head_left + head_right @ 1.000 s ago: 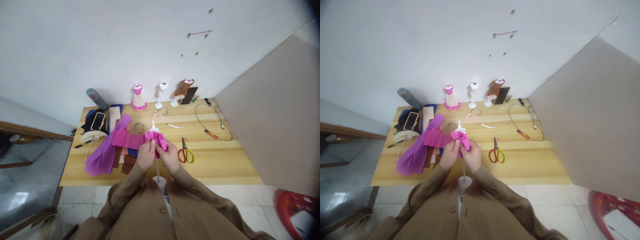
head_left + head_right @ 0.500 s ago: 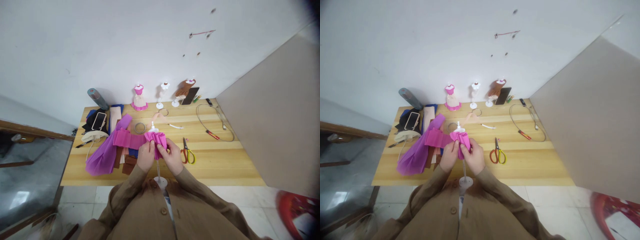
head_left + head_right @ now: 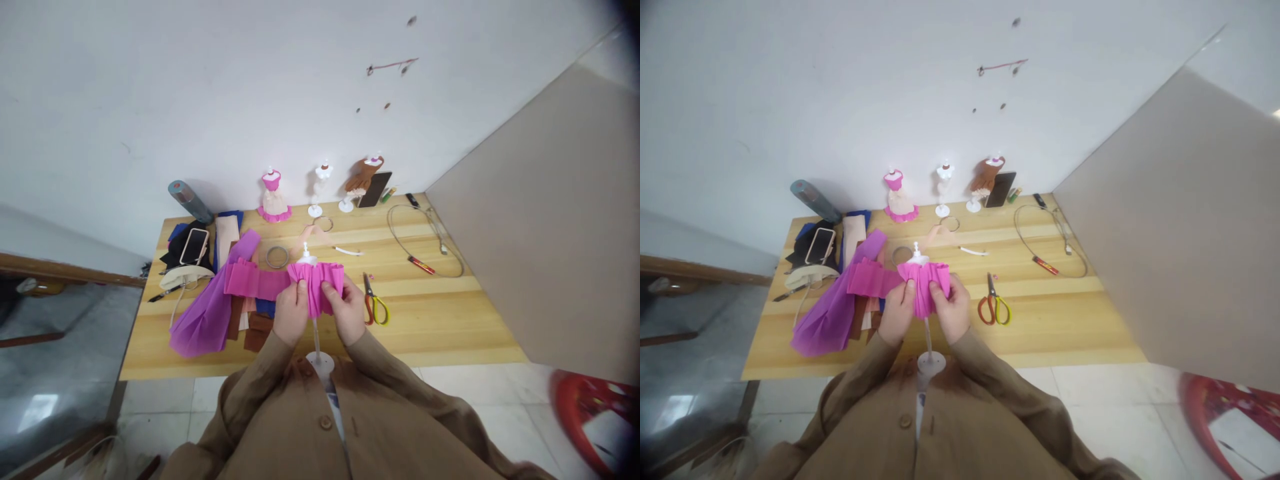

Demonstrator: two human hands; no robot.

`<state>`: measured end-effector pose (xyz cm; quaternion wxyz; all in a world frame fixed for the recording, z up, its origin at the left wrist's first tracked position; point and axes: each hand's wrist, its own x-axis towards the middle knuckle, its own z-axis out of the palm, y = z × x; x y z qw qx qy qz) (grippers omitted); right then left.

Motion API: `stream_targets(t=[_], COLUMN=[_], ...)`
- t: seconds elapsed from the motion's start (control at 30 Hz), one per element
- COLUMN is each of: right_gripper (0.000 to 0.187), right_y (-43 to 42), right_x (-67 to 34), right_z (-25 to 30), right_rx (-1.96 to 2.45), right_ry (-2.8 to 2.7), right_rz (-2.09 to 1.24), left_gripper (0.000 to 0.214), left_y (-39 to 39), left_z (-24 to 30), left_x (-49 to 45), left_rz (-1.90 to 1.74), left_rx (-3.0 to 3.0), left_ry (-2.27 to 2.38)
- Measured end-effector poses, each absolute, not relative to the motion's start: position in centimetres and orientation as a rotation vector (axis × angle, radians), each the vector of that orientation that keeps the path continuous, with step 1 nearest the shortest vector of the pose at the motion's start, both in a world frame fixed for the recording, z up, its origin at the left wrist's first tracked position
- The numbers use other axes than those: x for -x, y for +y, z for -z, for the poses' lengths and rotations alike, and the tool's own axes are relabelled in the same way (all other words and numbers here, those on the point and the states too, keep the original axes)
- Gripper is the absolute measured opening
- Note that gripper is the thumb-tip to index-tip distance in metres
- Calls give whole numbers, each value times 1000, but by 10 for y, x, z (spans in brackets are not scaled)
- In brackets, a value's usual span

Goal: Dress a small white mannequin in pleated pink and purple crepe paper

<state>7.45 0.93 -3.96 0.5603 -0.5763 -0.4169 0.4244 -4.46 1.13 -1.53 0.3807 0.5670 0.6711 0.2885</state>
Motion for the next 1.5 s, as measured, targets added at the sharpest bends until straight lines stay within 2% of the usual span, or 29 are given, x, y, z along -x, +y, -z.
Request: stream_targets(t=[0.13,0.4,0.67,0.97,1.27,1.5], right_gripper=[21,19,14,9,7,9], right_y=[8,9,8,4,4,2], right_x=[-73,-65,-60,-61,-58,-58], right_z=[44,48,43,35,35,31], right_rx=[1354,1365,1335,1292,1283,1255], right_ry=[-824,-837,-1005,-1273,-1309,-1327], right_rz=[-1047,-999,-890,-769,-705,-696], left_gripper=[36,38,43,42,39,39], left_y=[11,9,6,6,-3,-3], left_z=[19,19,19,29,26,24], left_x=[43,40,37,35,34,35], left_rz=[-792,-832,-718,-790,-895,-803], left_rx=[-1426,-1436,-1651,-1676,-1690,-1715], left_ry=[1715,1713,1834,1980,1912,1929])
